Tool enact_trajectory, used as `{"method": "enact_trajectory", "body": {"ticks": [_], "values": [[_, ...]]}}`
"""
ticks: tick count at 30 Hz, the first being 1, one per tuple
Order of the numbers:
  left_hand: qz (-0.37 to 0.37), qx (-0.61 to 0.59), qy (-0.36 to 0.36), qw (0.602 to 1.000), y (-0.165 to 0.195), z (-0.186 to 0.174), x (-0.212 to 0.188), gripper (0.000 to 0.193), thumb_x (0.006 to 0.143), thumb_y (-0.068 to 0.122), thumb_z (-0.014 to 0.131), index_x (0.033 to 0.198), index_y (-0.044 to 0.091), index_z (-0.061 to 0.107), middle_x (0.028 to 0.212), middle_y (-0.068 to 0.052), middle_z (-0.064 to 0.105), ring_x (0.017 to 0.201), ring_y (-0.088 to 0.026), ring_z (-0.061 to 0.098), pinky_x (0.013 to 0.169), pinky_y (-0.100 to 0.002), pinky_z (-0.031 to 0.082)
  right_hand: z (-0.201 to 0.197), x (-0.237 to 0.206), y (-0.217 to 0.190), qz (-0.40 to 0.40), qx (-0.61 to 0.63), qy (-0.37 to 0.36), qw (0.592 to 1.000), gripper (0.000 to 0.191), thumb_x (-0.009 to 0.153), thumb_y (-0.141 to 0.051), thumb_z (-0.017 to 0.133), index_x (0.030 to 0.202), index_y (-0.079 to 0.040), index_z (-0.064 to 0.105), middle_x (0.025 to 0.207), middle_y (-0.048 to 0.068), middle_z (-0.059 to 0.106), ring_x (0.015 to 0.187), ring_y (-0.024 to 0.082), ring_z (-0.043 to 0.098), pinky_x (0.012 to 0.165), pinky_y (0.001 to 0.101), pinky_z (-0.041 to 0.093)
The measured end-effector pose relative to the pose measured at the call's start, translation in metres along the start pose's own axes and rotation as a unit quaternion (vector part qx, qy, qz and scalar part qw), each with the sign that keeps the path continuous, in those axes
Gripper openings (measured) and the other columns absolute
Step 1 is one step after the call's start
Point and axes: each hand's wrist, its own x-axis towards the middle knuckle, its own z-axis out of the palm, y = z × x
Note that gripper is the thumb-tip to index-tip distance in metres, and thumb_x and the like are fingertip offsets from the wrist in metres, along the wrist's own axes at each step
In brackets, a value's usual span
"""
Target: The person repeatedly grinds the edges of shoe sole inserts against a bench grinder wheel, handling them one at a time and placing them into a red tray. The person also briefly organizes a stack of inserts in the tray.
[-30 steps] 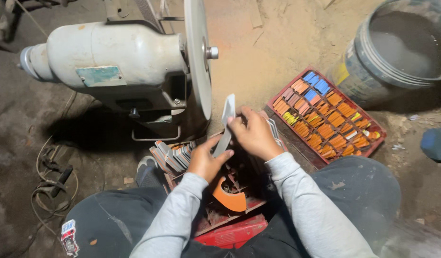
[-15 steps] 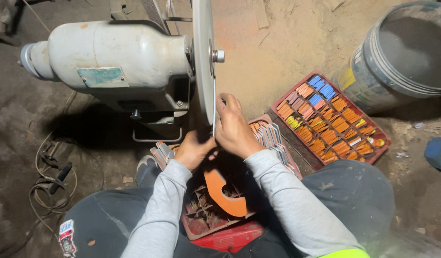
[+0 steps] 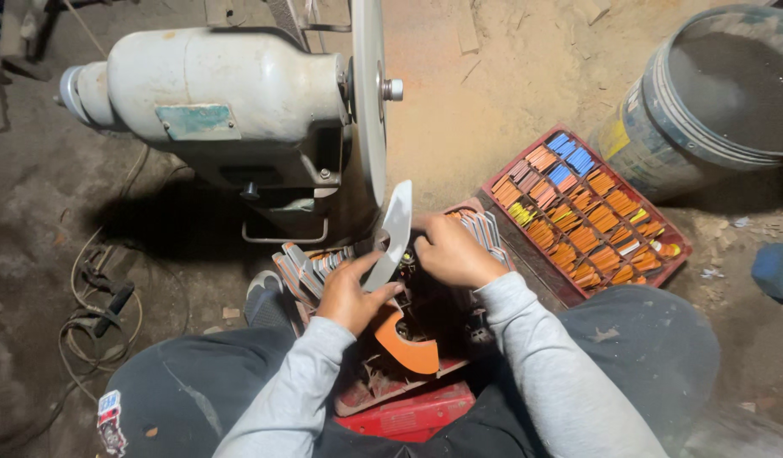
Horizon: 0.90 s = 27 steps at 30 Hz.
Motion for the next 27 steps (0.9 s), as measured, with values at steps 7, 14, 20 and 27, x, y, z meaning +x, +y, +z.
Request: {"method": "enact_trajectory", "body": {"ticks": [7,14,20,27], "values": [[-0.154,-0.368,-0.137,0.907,-0.003,0.0,0.062,0.034,0.084,0.013,0.079,0.11,-0.006,0.067,0.083,-0.002,0.068,0.069,-0.011,0.063,0.059,-0.027,0.053,0.01,0.034,-0.016,-0.053,-0.032,0.128,0.99,0.057,0.085,0.003,0.052,0.142,0.002,0.049,0.135,0.032,0.049,0.122,0.05,0.053,0.106,0.0457,0.045],[-0.177,-0.39,-0.172,0.887,0.001,-0.016,0.084,0.028,0.087,0.011,0.077,0.104,-0.005,0.062,0.077,-0.005,0.064,0.06,-0.013,0.059,0.048,-0.028,0.049,0.023,0.059,-0.001,-0.085,-0.08,0.168,0.979,0.07,0.077,0.008,0.05,0.146,0.008,0.042,0.137,0.034,0.046,0.13,0.052,0.045,0.114,0.0503,0.038],[-0.195,-0.358,-0.204,0.89,0.004,-0.025,0.067,0.031,0.085,0.01,0.075,0.111,-0.005,0.066,0.077,-0.004,0.065,0.06,-0.011,0.061,0.05,-0.027,0.051,0.043,0.041,-0.001,-0.074,-0.091,0.183,0.976,0.064,0.078,0.006,0.053,0.142,0.009,0.046,0.138,0.033,0.047,0.129,0.051,0.046,0.114,0.0499,0.038],[-0.13,-0.224,-0.161,0.952,0.004,-0.029,0.014,0.048,0.073,0.015,0.085,0.116,0.0,0.072,0.079,-0.011,0.069,0.065,-0.017,0.061,0.058,-0.031,0.049,0.026,0.006,-0.011,-0.05,-0.026,0.002,0.998,0.058,0.073,0.005,0.05,0.13,0.004,0.061,0.125,0.03,0.063,0.122,0.046,0.057,0.107,0.0455,0.044]]}}
